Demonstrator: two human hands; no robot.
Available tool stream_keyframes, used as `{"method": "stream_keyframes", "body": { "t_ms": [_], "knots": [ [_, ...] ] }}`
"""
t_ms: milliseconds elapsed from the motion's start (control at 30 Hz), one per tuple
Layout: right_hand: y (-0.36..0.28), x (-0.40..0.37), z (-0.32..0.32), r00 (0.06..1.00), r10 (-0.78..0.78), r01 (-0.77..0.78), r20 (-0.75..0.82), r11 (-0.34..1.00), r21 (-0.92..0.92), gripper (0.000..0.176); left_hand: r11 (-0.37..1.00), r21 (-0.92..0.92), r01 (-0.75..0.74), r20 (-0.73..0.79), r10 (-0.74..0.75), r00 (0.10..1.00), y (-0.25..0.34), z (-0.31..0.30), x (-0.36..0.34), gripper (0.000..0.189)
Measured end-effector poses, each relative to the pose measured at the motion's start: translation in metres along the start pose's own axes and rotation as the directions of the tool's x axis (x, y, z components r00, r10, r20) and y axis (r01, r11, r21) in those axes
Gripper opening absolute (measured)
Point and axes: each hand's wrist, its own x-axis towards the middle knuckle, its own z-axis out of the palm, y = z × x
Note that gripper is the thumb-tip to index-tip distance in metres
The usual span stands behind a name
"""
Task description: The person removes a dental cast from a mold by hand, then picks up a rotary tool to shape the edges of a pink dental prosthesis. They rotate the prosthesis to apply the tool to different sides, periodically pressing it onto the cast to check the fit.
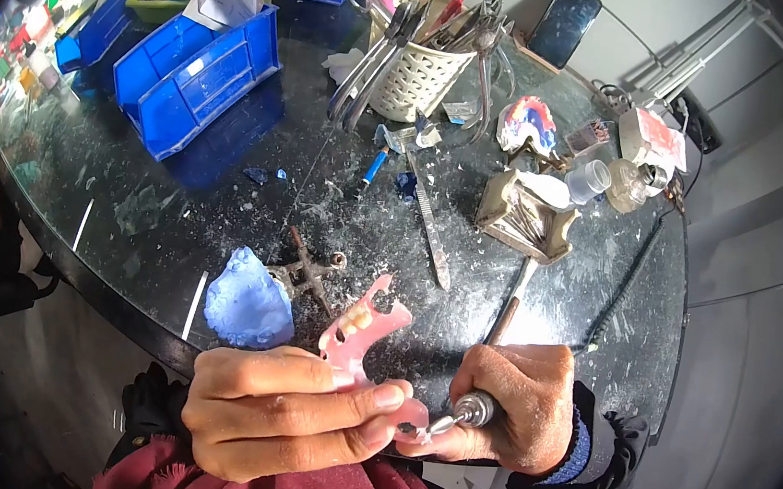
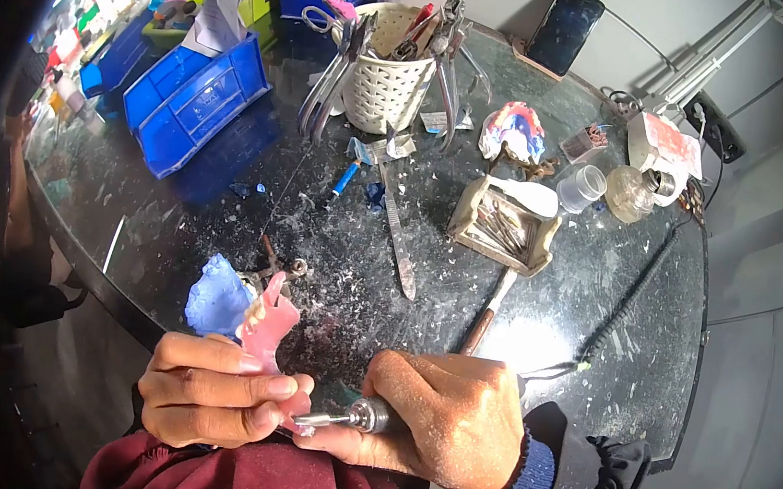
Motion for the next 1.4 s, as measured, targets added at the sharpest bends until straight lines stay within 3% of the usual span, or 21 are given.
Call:
{"method": "stream_keyframes", "body": {
  "t_ms": [333,933,1400],
  "knots": [
    [-0.0012,-0.0009,0.0026,1.0,0.004,-0.005,0.027,0.998,0.065,0.041,0.998,-0.067,-0.011,0.006,0.012,1.0,-0.0012,0.0004,0.0021,0.017],
    [0.0013,0.0015,-0.0017,0.991,-0.115,0.098,-0.063,0.97,-0.223,0.043,0.999,0.01,0.048,0.06,-0.049,0.997,0.0005,-0.0027,0.0037,0.016],
    [0.0018,0.0035,-0.0032,0.991,-0.127,0.117,-0.034,0.969,-0.218,0.045,0.999,-0.009,0.039,-0.001,-0.039,0.999,-0.001,0.0032,0.0011,0.019]
  ]
}}
